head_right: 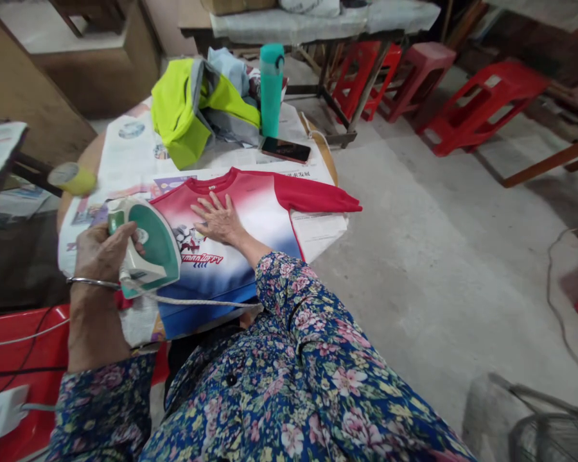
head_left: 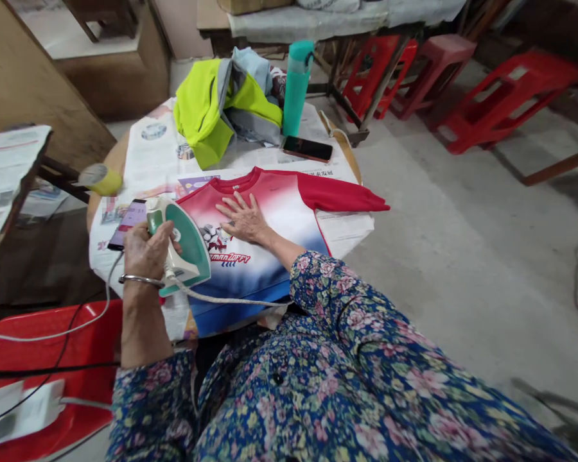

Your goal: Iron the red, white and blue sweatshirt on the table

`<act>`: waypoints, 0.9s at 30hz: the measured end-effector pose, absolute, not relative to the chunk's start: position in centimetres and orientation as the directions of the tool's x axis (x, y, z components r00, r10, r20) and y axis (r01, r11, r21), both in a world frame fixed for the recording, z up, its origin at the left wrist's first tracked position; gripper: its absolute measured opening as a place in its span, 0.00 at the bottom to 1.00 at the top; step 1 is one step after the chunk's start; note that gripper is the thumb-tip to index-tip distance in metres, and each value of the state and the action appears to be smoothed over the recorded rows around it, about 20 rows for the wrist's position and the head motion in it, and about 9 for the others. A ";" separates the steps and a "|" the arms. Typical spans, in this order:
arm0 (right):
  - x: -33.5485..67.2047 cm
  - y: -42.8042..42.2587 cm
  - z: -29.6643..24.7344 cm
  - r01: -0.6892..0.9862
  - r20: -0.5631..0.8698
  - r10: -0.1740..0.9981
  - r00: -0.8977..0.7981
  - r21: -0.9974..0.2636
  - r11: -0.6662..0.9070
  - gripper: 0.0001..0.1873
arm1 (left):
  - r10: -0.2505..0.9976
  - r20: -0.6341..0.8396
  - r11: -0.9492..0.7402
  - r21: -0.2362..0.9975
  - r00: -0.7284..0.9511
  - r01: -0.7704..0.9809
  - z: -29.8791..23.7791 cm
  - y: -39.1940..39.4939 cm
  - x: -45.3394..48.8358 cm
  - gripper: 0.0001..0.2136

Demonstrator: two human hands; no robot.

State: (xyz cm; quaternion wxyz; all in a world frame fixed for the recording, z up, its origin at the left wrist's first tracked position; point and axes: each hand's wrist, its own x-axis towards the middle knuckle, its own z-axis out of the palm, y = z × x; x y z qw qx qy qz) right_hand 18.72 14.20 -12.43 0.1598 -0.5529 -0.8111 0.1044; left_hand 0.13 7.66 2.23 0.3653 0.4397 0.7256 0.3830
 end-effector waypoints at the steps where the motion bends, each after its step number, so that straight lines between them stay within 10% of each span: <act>1: 18.7 14.1 -12.3 0.863 0.138 0.931 -0.338 -0.348 0.365 0.34 | 0.926 -0.199 0.315 0.877 -0.322 0.363 2.2 7.8 0.3 0.09; 27: 19.0 14.3 -12.6 0.874 0.108 0.938 -0.331 -0.339 0.347 0.38 | 0.971 -0.223 0.227 0.774 -0.081 0.591 2.6 8.0 0.8 0.10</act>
